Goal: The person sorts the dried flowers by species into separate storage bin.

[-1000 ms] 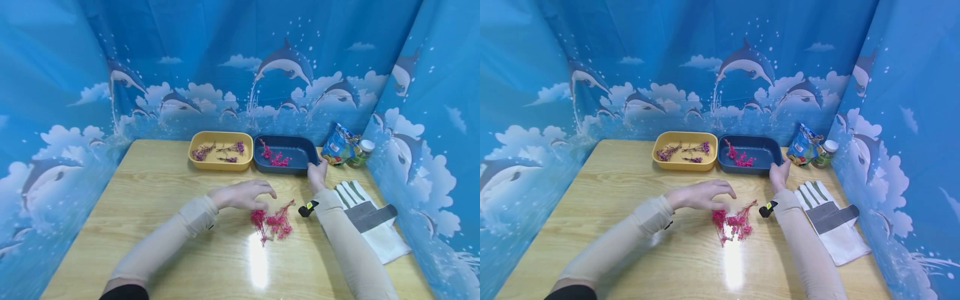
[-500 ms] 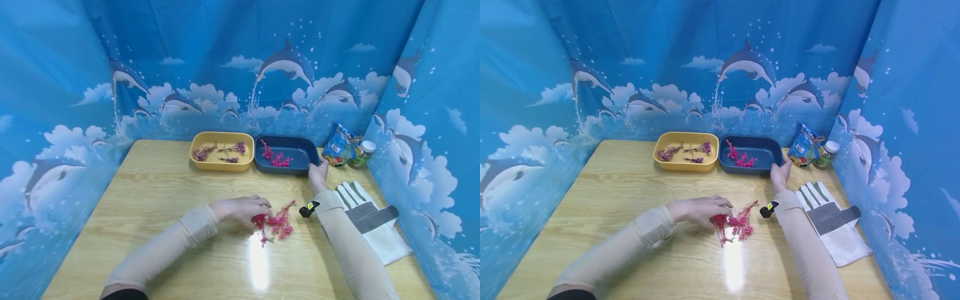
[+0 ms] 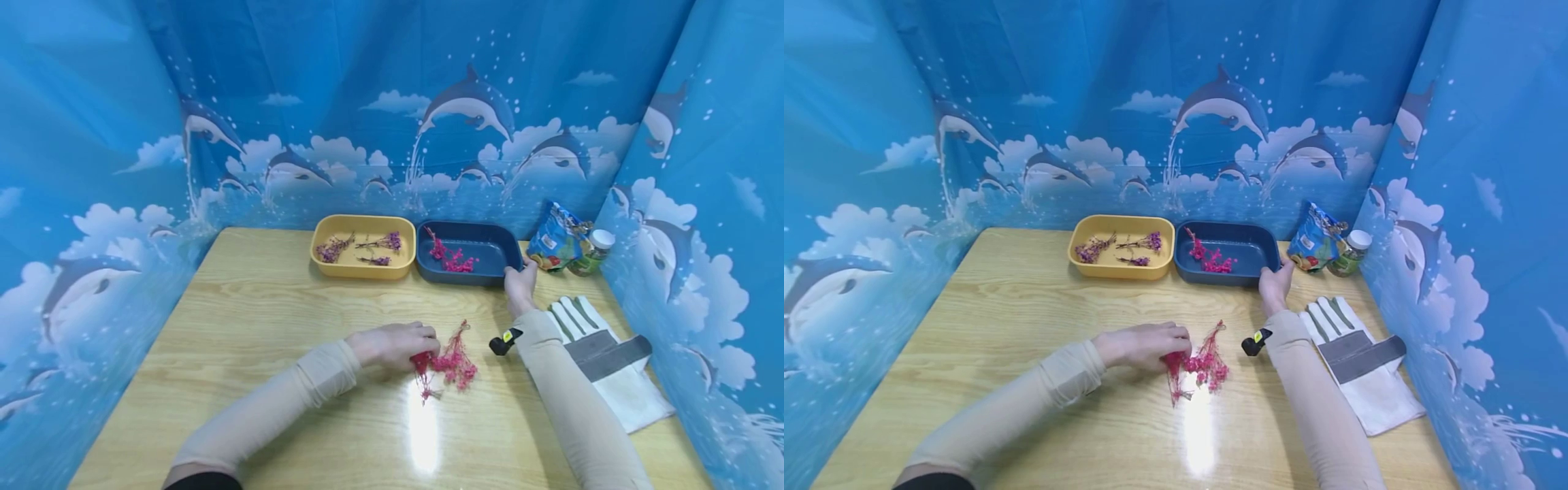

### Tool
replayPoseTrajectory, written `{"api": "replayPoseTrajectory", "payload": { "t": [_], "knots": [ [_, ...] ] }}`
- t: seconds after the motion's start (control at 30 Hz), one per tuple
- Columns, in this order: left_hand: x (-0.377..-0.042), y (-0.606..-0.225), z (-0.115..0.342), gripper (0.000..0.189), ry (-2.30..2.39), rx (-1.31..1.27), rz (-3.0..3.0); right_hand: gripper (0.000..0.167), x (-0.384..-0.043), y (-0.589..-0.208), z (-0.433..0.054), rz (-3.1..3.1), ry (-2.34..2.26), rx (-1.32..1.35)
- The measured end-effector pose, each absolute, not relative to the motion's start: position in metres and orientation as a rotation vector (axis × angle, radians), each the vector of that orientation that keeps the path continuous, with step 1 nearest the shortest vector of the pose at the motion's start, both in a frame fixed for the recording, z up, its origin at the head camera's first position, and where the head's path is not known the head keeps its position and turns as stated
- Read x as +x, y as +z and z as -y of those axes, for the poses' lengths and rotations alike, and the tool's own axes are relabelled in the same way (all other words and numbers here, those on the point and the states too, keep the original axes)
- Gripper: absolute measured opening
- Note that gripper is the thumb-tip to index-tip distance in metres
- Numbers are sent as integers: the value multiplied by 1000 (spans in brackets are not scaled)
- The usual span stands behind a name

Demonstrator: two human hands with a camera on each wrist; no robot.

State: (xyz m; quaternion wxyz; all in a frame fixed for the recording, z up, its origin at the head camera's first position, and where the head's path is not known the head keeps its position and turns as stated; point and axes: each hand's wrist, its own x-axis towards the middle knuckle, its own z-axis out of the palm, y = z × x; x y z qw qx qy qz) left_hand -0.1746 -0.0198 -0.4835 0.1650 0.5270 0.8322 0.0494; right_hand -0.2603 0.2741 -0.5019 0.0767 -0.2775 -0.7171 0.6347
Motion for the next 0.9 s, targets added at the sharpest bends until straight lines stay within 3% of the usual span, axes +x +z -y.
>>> {"api": "replayPoseTrajectory", "payload": {
  "t": [0.5, 0.57, 0.77, 0.9],
  "knots": [
    [-186, -472, 27, 21, 378, 1450, -2196, 59, -261, -502, -275, 2132, 1909, -803],
    [-186, -471, 28, 28, 352, 1443, -2193, 60, -261, -502, -275, 2120, 1910, -802],
    [-183, -471, 30, 72, 254, 1417, -2190, 59, -262, -502, -274, 2113, 1909, -817],
    [-180, -470, 31, 78, 235, 1395, -2190, 59, -261, -501, -274, 2119, 1916, -821]
  ]
}}
